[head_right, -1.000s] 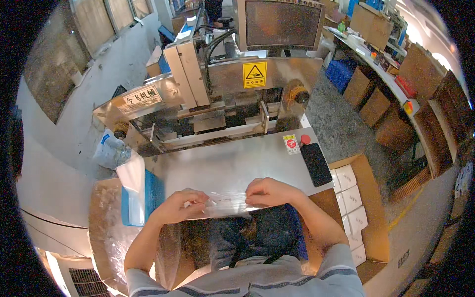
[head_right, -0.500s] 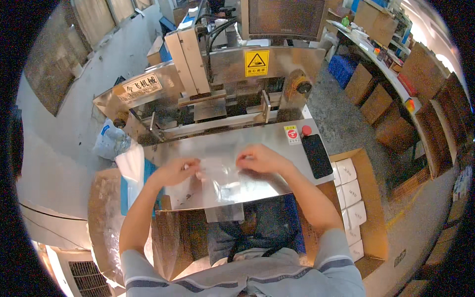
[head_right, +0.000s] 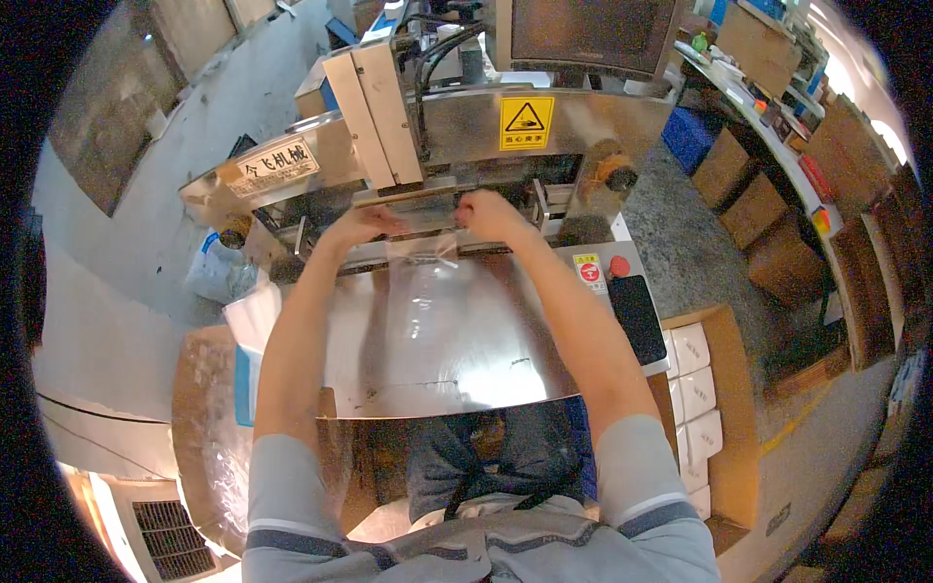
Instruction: Packaging and sealing boxes of paper products using a heat-sealing machine and tape dispenser.
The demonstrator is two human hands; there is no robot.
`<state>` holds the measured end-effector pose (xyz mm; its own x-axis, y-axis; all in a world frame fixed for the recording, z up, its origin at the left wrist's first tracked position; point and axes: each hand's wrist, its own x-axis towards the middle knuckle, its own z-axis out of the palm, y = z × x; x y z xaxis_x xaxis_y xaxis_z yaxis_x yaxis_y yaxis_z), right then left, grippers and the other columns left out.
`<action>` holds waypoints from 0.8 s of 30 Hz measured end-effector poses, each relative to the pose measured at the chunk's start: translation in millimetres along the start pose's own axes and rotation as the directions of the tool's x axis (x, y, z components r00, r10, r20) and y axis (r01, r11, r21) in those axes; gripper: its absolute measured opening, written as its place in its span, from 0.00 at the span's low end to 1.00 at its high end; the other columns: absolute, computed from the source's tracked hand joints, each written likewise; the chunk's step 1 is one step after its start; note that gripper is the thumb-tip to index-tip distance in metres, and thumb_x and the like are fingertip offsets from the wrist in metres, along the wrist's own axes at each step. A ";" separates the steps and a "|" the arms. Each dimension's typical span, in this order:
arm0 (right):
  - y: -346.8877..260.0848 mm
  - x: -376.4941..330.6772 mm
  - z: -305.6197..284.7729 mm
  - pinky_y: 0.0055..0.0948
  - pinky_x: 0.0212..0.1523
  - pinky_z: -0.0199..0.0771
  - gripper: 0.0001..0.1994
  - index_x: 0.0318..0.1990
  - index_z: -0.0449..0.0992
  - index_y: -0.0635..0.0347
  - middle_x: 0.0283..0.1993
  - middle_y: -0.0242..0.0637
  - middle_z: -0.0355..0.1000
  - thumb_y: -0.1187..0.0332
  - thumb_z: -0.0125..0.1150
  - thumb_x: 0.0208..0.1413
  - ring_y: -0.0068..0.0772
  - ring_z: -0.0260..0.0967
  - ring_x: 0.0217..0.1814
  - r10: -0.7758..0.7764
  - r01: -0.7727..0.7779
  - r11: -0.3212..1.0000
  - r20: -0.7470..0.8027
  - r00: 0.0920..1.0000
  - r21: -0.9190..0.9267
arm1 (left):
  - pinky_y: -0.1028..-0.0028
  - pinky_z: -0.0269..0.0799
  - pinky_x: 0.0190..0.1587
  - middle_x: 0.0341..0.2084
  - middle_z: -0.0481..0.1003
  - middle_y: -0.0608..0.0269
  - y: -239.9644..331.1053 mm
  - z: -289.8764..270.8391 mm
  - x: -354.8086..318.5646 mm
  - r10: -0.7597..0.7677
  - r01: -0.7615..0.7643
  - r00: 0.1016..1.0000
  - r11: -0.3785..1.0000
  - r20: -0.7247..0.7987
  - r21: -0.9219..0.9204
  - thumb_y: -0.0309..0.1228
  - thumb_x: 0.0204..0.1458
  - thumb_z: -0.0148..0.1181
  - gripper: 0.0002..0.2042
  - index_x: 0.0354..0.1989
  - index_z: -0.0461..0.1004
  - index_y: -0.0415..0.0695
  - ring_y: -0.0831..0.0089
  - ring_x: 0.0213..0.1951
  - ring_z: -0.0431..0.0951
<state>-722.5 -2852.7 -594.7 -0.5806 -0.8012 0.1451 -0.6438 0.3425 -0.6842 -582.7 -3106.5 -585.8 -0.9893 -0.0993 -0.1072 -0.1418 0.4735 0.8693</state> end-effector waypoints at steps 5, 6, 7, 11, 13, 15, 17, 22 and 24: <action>-82.4 -12.6 27.9 0.45 0.52 0.74 0.13 0.44 0.77 0.69 0.47 0.55 0.77 0.68 0.58 0.57 0.59 0.74 0.50 0.019 -0.025 0.981 -0.034 0.999 -0.191 | 0.69 0.78 0.40 0.29 0.79 0.62 -63.6 -3.1 -7.3 0.139 -0.209 0.955 0.943 -0.262 -0.261 0.30 0.47 0.72 0.14 0.39 0.78 0.39 0.69 0.35 0.81; -70.7 -21.7 36.1 0.46 0.58 0.70 0.20 0.52 0.73 0.69 0.58 0.55 0.71 0.65 0.60 0.57 0.57 0.69 0.60 -0.178 0.149 0.958 -0.104 0.978 -0.244 | 0.66 0.79 0.41 0.30 0.80 0.55 -47.5 14.1 -2.0 0.152 -0.211 0.939 0.962 -0.308 -0.171 0.32 0.47 0.72 0.17 0.43 0.78 0.37 0.63 0.35 0.82; -60.0 -29.7 43.4 0.46 0.58 0.70 0.20 0.52 0.73 0.69 0.58 0.55 0.71 0.65 0.60 0.57 0.57 0.69 0.60 -0.166 0.135 0.957 -0.103 0.981 -0.258 | 0.66 0.79 0.41 0.30 0.80 0.55 -32.4 25.3 -1.7 0.157 -0.219 0.941 0.958 -0.299 -0.185 0.32 0.47 0.72 0.17 0.43 0.78 0.37 0.63 0.35 0.82; -71.6 -39.2 69.3 0.53 0.65 0.62 0.28 0.62 0.65 0.64 0.70 0.50 0.60 0.61 0.62 0.56 0.51 0.56 0.72 -0.095 0.064 0.849 -0.033 0.995 -0.525 | 0.51 0.66 0.59 0.53 0.71 0.36 2.6 60.1 -44.5 0.502 0.040 0.670 0.711 -0.547 0.702 0.36 0.50 0.65 0.21 0.49 0.74 0.35 0.40 0.58 0.69; -66.6 -40.6 72.8 0.55 0.65 0.62 0.29 0.63 0.65 0.63 0.70 0.49 0.60 0.61 0.63 0.56 0.51 0.55 0.73 -0.137 0.065 0.856 -0.103 0.985 -0.513 | 0.49 0.61 0.64 0.57 0.69 0.37 4.3 97.5 -86.2 0.490 0.015 0.719 0.698 -0.493 0.716 0.37 0.53 0.62 0.24 0.55 0.71 0.35 0.39 0.62 0.65; -59.0 -40.0 64.6 0.55 0.65 0.62 0.30 0.64 0.65 0.62 0.70 0.48 0.60 0.59 0.63 0.56 0.51 0.55 0.73 -0.119 0.056 0.838 -0.082 0.990 -0.542 | 0.47 0.57 0.65 0.62 0.64 0.37 10.9 147.7 -139.5 0.366 0.020 0.847 0.703 -0.385 0.711 0.40 0.55 0.59 0.27 0.59 0.68 0.34 0.38 0.64 0.61; -72.0 -37.2 58.0 0.59 0.65 0.60 0.30 0.62 0.66 0.64 0.70 0.49 0.61 0.58 0.64 0.56 0.49 0.53 0.74 -0.103 0.089 0.860 -0.001 0.995 -0.502 | 0.44 0.53 0.66 0.62 0.63 0.37 22.1 182.4 -194.3 0.284 0.061 0.879 0.730 -0.384 0.681 0.44 0.56 0.60 0.29 0.61 0.67 0.36 0.39 0.66 0.59; -77.6 -33.5 61.1 0.56 0.66 0.60 0.30 0.63 0.67 0.62 0.70 0.49 0.61 0.57 0.63 0.56 0.50 0.55 0.74 -0.124 0.117 0.878 0.017 0.992 -0.463 | 0.41 0.50 0.67 0.63 0.62 0.38 15.9 203.1 -219.7 0.305 0.094 0.825 0.756 -0.476 0.647 0.49 0.56 0.59 0.31 0.61 0.69 0.36 0.40 0.67 0.58; -66.8 -29.0 57.8 0.54 0.66 0.62 0.29 0.64 0.67 0.61 0.71 0.49 0.60 0.57 0.62 0.57 0.50 0.56 0.73 -0.127 0.128 0.874 0.033 0.991 -0.468 | 0.41 0.50 0.67 0.63 0.62 0.38 16.3 206.2 -218.7 0.315 0.085 0.816 0.764 -0.485 0.639 0.48 0.56 0.59 0.31 0.60 0.69 0.36 0.40 0.66 0.59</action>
<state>-633.8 -2880.7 -594.5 -0.4772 -0.8541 0.2072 -0.8705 0.4270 -0.2448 -375.9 -2896.7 -647.6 -0.8344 -0.3563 0.4204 -0.2151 0.9130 0.3467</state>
